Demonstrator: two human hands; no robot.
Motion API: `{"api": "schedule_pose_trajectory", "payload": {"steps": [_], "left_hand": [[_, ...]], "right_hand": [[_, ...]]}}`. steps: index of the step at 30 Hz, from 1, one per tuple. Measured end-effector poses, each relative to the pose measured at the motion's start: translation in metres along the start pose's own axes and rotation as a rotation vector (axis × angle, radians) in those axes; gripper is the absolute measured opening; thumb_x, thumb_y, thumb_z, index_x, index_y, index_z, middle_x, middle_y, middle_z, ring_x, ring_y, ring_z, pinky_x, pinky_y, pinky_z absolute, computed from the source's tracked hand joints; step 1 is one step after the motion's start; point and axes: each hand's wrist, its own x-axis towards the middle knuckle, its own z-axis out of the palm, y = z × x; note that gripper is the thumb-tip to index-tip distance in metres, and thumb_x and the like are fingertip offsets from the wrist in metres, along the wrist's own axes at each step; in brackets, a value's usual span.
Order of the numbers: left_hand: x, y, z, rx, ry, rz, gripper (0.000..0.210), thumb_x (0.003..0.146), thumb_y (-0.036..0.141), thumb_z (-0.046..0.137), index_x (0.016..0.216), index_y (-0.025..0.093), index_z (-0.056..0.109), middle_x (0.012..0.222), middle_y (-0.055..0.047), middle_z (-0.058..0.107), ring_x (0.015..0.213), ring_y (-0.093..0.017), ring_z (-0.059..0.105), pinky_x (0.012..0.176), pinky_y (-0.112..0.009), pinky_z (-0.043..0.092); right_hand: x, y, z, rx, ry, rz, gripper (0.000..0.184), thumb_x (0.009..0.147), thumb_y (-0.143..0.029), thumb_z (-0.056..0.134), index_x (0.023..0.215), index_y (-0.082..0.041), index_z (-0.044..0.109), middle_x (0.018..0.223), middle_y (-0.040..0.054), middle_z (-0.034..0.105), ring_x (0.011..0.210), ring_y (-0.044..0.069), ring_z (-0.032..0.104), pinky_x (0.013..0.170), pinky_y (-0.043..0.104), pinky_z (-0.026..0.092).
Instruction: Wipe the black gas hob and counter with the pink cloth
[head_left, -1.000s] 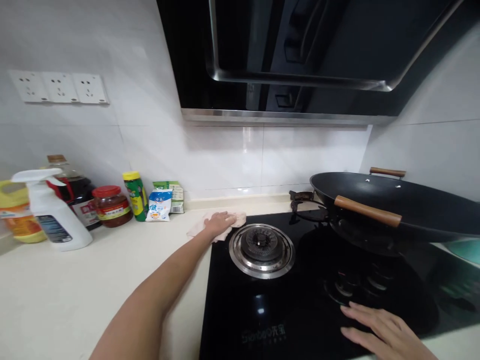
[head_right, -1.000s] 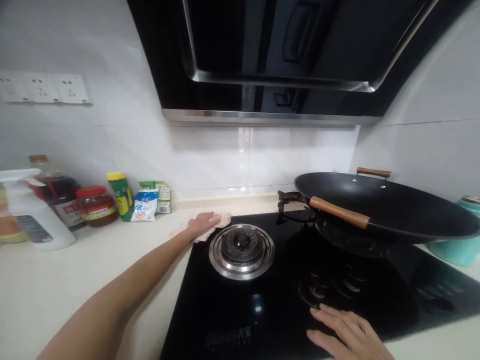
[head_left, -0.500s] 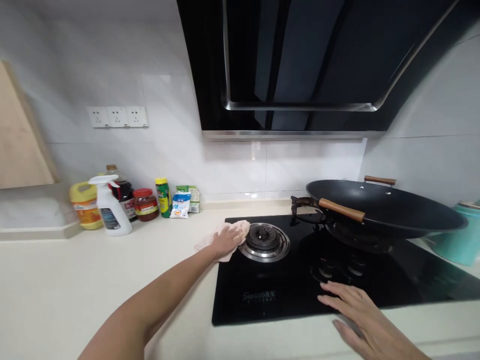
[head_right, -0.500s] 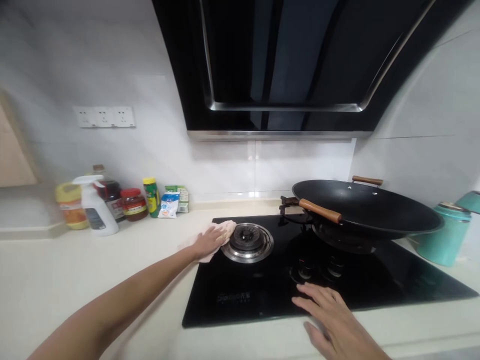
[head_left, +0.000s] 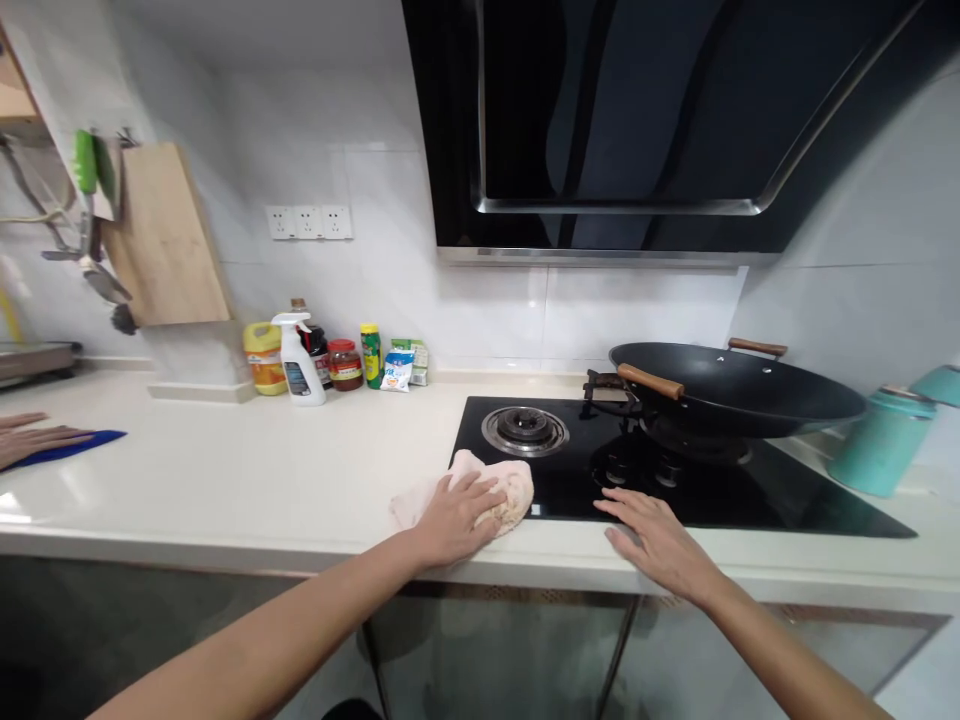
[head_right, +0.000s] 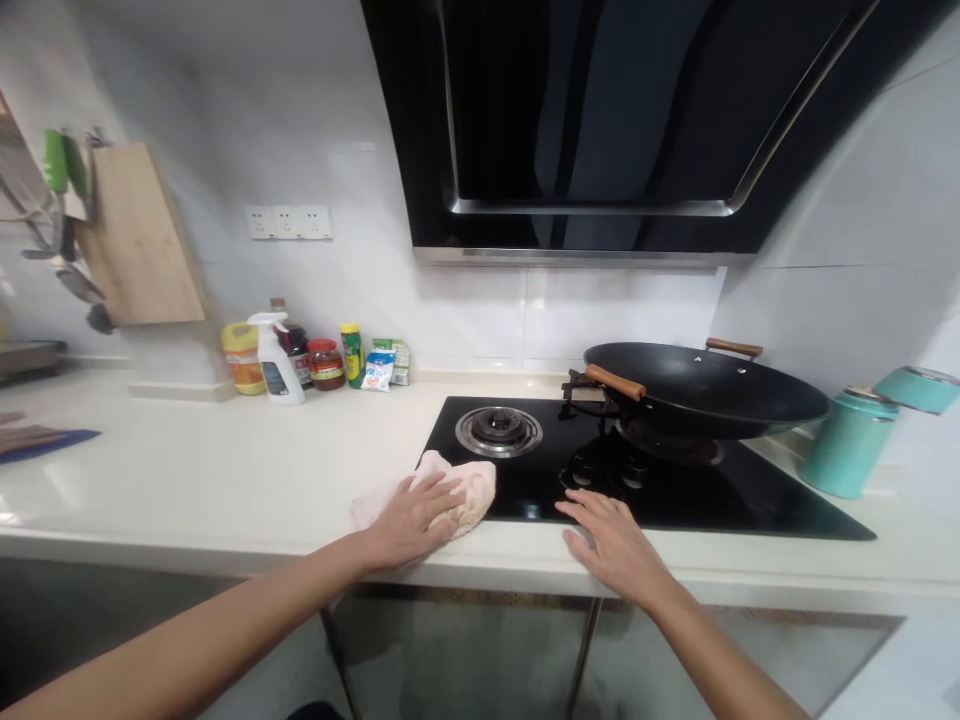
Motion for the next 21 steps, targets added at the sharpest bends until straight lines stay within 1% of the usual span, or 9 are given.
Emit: {"api": "schedule_pose_trajectory", "payload": {"steps": [2, 4, 7, 10, 12, 14, 17, 19, 21], "left_hand": [[-0.01, 0.02, 0.004, 0.018, 0.013, 0.063, 0.047, 0.1, 0.045, 0.04, 0.145, 0.038, 0.052, 0.16, 0.001, 0.044, 0.15, -0.033, 0.032, 0.119, -0.061, 0.022], [-0.01, 0.04, 0.013, 0.027, 0.04, 0.138, 0.047, 0.1, 0.043, 0.041, 0.145, 0.038, 0.052, 0.159, 0.001, 0.045, 0.148, -0.033, 0.035, 0.118, -0.062, 0.024], [0.005, 0.072, 0.033, 0.032, 0.113, 0.234, 0.046, 0.099, 0.048, 0.043, 0.144, 0.039, 0.052, 0.157, 0.0, 0.048, 0.145, -0.033, 0.039, 0.116, -0.063, 0.027], [0.027, 0.105, 0.055, 0.032, 0.192, 0.29, 0.045, 0.098, 0.052, 0.045, 0.14, 0.039, 0.055, 0.154, -0.001, 0.052, 0.142, -0.033, 0.042, 0.113, -0.065, 0.029], [0.038, 0.125, 0.067, 0.032, 0.237, 0.336, 0.045, 0.097, 0.051, 0.048, 0.139, 0.036, 0.055, 0.149, -0.003, 0.057, 0.138, -0.033, 0.045, 0.112, -0.064, 0.031], [0.042, 0.138, 0.076, 0.042, 0.291, 0.381, 0.045, 0.096, 0.048, 0.048, 0.137, 0.031, 0.055, 0.141, -0.006, 0.062, 0.132, -0.032, 0.049, 0.11, -0.06, 0.033], [0.036, 0.143, 0.08, 0.078, 0.351, 0.43, 0.042, 0.095, 0.044, 0.053, 0.133, 0.026, 0.055, 0.13, -0.008, 0.065, 0.118, -0.027, 0.055, 0.106, -0.051, 0.037], [0.026, 0.137, 0.077, 0.098, 0.36, 0.436, 0.044, 0.092, 0.043, 0.059, 0.133, 0.027, 0.054, 0.126, -0.008, 0.064, 0.111, -0.025, 0.057, 0.101, -0.048, 0.039], [0.013, 0.122, 0.07, 0.118, 0.358, 0.409, 0.047, 0.09, 0.04, 0.063, 0.134, 0.029, 0.052, 0.124, -0.006, 0.065, 0.108, -0.025, 0.058, 0.097, -0.045, 0.04]], "right_hand": [[0.0, 0.001, 0.002, 0.016, 0.017, 0.016, 0.044, 0.097, -0.048, 0.048, 0.133, -0.03, 0.065, 0.147, 0.0078, 0.057, 0.138, 0.028, 0.048, 0.114, 0.053, 0.034], [0.0, 0.001, 0.004, 0.04, 0.036, 0.029, 0.043, 0.097, -0.049, 0.048, 0.13, -0.029, 0.067, 0.145, 0.0079, 0.059, 0.137, 0.027, 0.05, 0.114, 0.053, 0.034], [0.002, 0.003, 0.005, 0.09, 0.073, 0.043, 0.043, 0.097, -0.051, 0.046, 0.121, -0.026, 0.072, 0.138, 0.0081, 0.064, 0.132, 0.027, 0.054, 0.113, 0.051, 0.036], [0.002, 0.007, 0.004, 0.189, 0.123, 0.079, 0.047, 0.1, -0.053, 0.039, 0.103, -0.023, 0.075, 0.123, 0.0088, 0.07, 0.116, 0.026, 0.062, 0.106, 0.045, 0.043], [0.001, 0.011, 0.003, 0.254, 0.195, 0.116, 0.052, 0.101, -0.055, 0.034, 0.094, -0.023, 0.073, 0.112, 0.0091, 0.071, 0.105, 0.025, 0.065, 0.098, 0.041, 0.048], [-0.001, 0.014, 0.003, 0.283, 0.294, 0.148, 0.053, 0.101, -0.057, 0.032, 0.091, -0.023, 0.071, 0.104, 0.0091, 0.071, 0.1, 0.025, 0.065, 0.094, 0.04, 0.05], [-0.002, 0.016, 0.003, 0.281, 0.381, 0.167, 0.049, 0.101, -0.057, 0.034, 0.096, -0.024, 0.07, 0.102, 0.0084, 0.071, 0.101, 0.026, 0.064, 0.094, 0.041, 0.051], [-0.002, 0.015, 0.002, 0.28, 0.389, 0.179, 0.047, 0.1, -0.056, 0.035, 0.101, -0.025, 0.07, 0.106, 0.0081, 0.071, 0.106, 0.026, 0.064, 0.098, 0.041, 0.05], [-0.001, 0.014, 0.001, 0.28, 0.387, 0.203, 0.048, 0.1, -0.057, 0.036, 0.104, -0.025, 0.071, 0.109, 0.0076, 0.072, 0.108, 0.025, 0.064, 0.099, 0.041, 0.049]]}}
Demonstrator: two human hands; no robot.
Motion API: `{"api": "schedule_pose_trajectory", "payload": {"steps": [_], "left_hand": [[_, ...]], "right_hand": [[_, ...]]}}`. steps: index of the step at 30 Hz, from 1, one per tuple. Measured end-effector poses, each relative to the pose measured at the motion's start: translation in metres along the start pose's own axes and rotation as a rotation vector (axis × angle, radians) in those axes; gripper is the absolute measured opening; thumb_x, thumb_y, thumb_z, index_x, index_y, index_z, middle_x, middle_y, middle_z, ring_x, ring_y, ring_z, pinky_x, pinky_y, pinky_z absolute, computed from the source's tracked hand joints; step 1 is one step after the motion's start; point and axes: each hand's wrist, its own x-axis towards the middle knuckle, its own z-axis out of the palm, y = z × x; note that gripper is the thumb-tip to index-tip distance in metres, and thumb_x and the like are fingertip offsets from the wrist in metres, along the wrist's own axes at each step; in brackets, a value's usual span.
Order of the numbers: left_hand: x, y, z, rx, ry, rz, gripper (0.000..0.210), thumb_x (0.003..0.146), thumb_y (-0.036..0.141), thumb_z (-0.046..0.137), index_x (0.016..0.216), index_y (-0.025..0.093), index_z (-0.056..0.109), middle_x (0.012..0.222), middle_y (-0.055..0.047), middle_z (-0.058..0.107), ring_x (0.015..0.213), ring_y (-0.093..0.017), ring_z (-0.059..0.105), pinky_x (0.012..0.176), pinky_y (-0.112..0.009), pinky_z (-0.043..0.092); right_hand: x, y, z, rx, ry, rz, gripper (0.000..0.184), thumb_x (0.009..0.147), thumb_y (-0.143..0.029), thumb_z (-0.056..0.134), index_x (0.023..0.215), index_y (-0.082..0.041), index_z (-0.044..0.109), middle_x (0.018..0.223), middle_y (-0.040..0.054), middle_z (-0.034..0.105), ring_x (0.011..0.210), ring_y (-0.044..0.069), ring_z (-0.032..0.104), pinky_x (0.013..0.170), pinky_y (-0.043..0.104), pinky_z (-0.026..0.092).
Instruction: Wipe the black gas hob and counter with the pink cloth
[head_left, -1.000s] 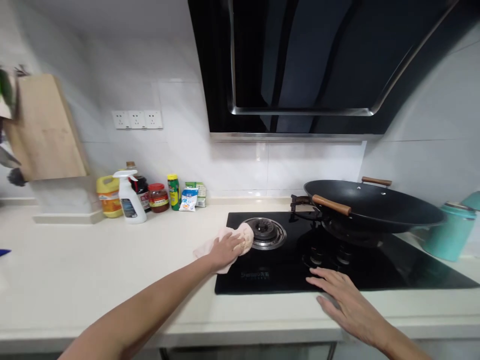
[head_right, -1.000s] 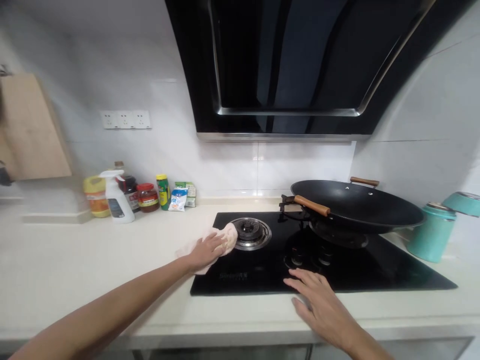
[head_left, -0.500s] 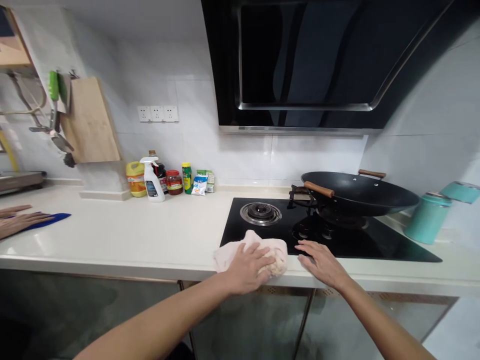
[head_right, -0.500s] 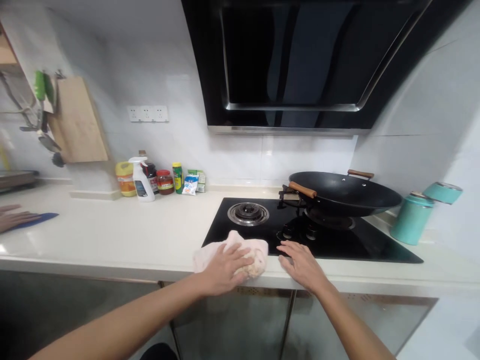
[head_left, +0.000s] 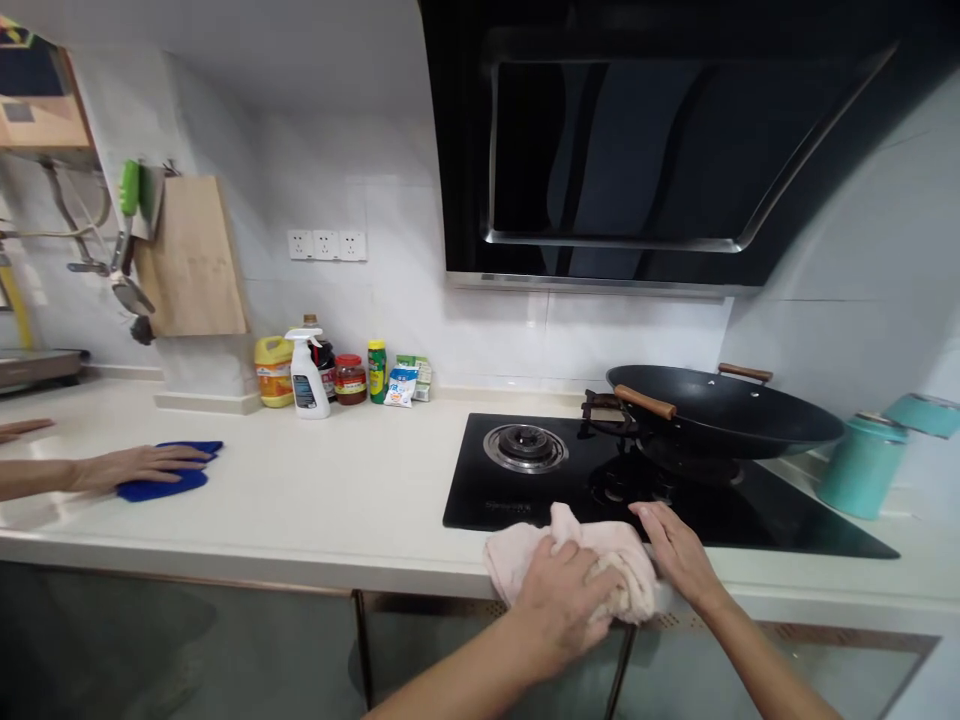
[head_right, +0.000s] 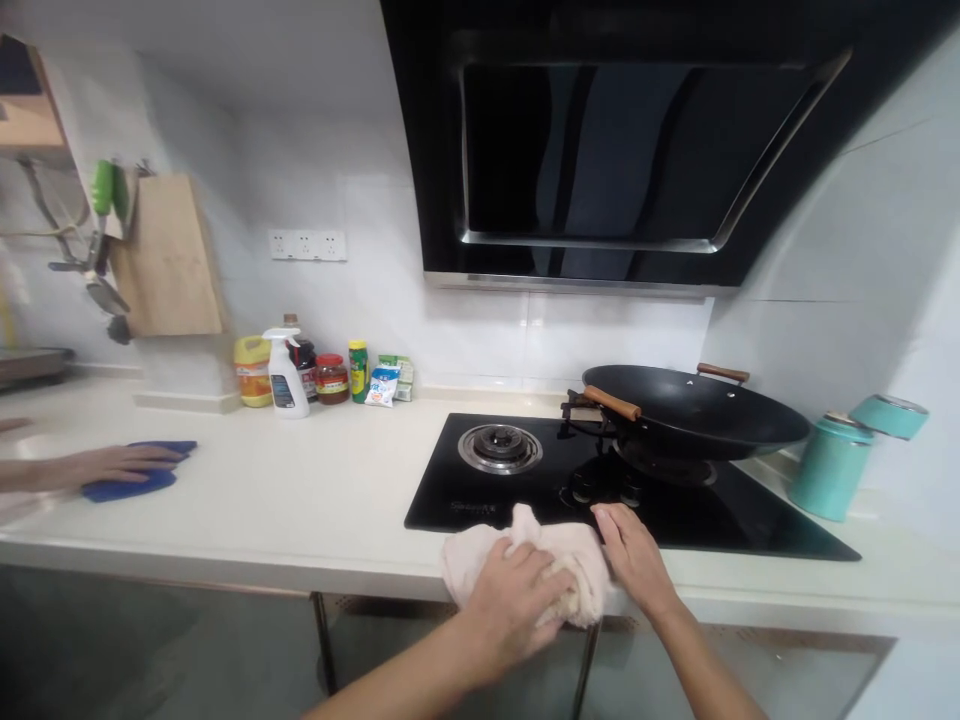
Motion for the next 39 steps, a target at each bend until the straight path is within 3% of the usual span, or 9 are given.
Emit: {"api": "schedule_pose_trajectory", "payload": {"steps": [9, 12, 16, 22, 25, 31, 34, 37, 39], "left_hand": [[-0.129, -0.099, -0.063, 0.216, 0.011, -0.277, 0.059, 0.085, 0.039, 0.067, 0.14, 0.023, 0.053, 0.135, -0.013, 0.063, 0.121, -0.031, 0.059, 0.104, -0.047, 0.042], [-0.17, -0.129, -0.088, 0.345, -0.01, -0.417, 0.054, 0.081, 0.047, 0.07, 0.132, 0.03, 0.064, 0.15, -0.013, 0.053, 0.135, -0.037, 0.049, 0.108, -0.048, 0.041], [-0.192, -0.144, -0.108, 0.467, -0.058, -0.621, 0.053, 0.073, 0.05, 0.073, 0.125, 0.04, 0.069, 0.14, -0.008, 0.062, 0.132, -0.04, 0.051, 0.107, -0.056, 0.039], [-0.171, -0.123, -0.092, 0.514, -0.024, -0.667, 0.052, 0.073, 0.043, 0.069, 0.124, 0.032, 0.07, 0.136, -0.011, 0.064, 0.126, -0.041, 0.052, 0.1, -0.057, 0.041], [-0.151, -0.105, -0.076, 0.471, -0.044, -0.638, 0.055, 0.071, 0.042, 0.072, 0.125, 0.034, 0.069, 0.139, -0.01, 0.063, 0.129, -0.042, 0.05, 0.101, -0.058, 0.039], [-0.089, -0.055, -0.032, 0.266, -0.099, -0.504, 0.059, 0.076, 0.042, 0.077, 0.133, 0.036, 0.063, 0.143, -0.012, 0.059, 0.132, -0.045, 0.048, 0.105, -0.068, 0.037], [-0.049, -0.03, -0.007, 0.095, -0.112, -0.351, 0.041, 0.088, 0.042, 0.07, 0.127, 0.032, 0.064, 0.14, -0.013, 0.059, 0.126, -0.038, 0.055, 0.102, -0.063, 0.046], [-0.017, -0.013, 0.007, 0.019, -0.103, -0.227, 0.03, 0.097, 0.038, 0.061, 0.125, 0.026, 0.063, 0.136, -0.01, 0.06, 0.116, -0.024, 0.061, 0.098, -0.046, 0.054], [-0.007, -0.008, 0.009, 0.003, -0.095, -0.179, 0.035, 0.097, 0.039, 0.062, 0.128, 0.024, 0.061, 0.137, -0.01, 0.059, 0.118, -0.024, 0.06, 0.1, -0.047, 0.054]], "right_hand": [[0.0, -0.001, 0.0, -0.088, -0.131, -0.034, 0.046, 0.099, -0.059, 0.04, 0.086, -0.026, 0.07, 0.097, 0.0063, 0.071, 0.098, 0.025, 0.062, 0.094, 0.043, 0.047], [-0.001, -0.004, -0.001, -0.078, -0.13, -0.032, 0.045, 0.099, -0.057, 0.041, 0.086, -0.026, 0.071, 0.097, 0.0057, 0.071, 0.097, 0.025, 0.062, 0.093, 0.043, 0.047], [-0.001, -0.01, -0.004, 0.042, -0.078, -0.009, 0.044, 0.1, -0.055, 0.042, 0.087, -0.025, 0.072, 0.096, 0.0052, 0.071, 0.095, 0.023, 0.064, 0.089, 0.038, 0.048], [-0.012, -0.005, -0.018, 0.326, 0.26, 0.127, 0.046, 0.099, -0.057, 0.043, 0.088, -0.021, 0.07, 0.097, 0.0073, 0.07, 0.099, 0.024, 0.064, 0.09, 0.035, 0.049], [-0.025, -0.015, -0.024, 0.341, 0.315, 0.168, 0.042, 0.099, -0.054, 0.046, 0.088, -0.021, 0.07, 0.1, 0.0081, 0.068, 0.101, 0.024, 0.062, 0.09, 0.035, 0.049], [-0.044, -0.1, -0.023, 0.229, -0.033, -0.155, 0.024, 0.1, -0.039, 0.051, 0.106, -0.026, 0.069, 0.12, 0.0075, 0.064, 0.116, 0.024, 0.057, 0.1, 0.039, 0.046], [-0.048, -0.134, -0.01, 0.108, -0.297, -0.359, 0.035, 0.096, -0.039, 0.06, 0.129, -0.03, 0.061, 0.134, 0.0067, 0.06, 0.126, 0.025, 0.051, 0.111, 0.044, 0.04], [-0.052, -0.132, 0.005, 0.021, -0.452, -0.33, 0.061, 0.092, -0.05, 0.065, 0.147, -0.031, 0.047, 0.145, 0.0075, 0.053, 0.134, 0.028, 0.045, 0.117, 0.048, 0.033], [-0.056, -0.117, 0.012, -0.031, -0.442, -0.206, 0.076, 0.09, -0.058, 0.064, 0.154, -0.028, 0.038, 0.152, 0.0104, 0.046, 0.14, 0.03, 0.039, 0.119, 0.051, 0.03]]}}
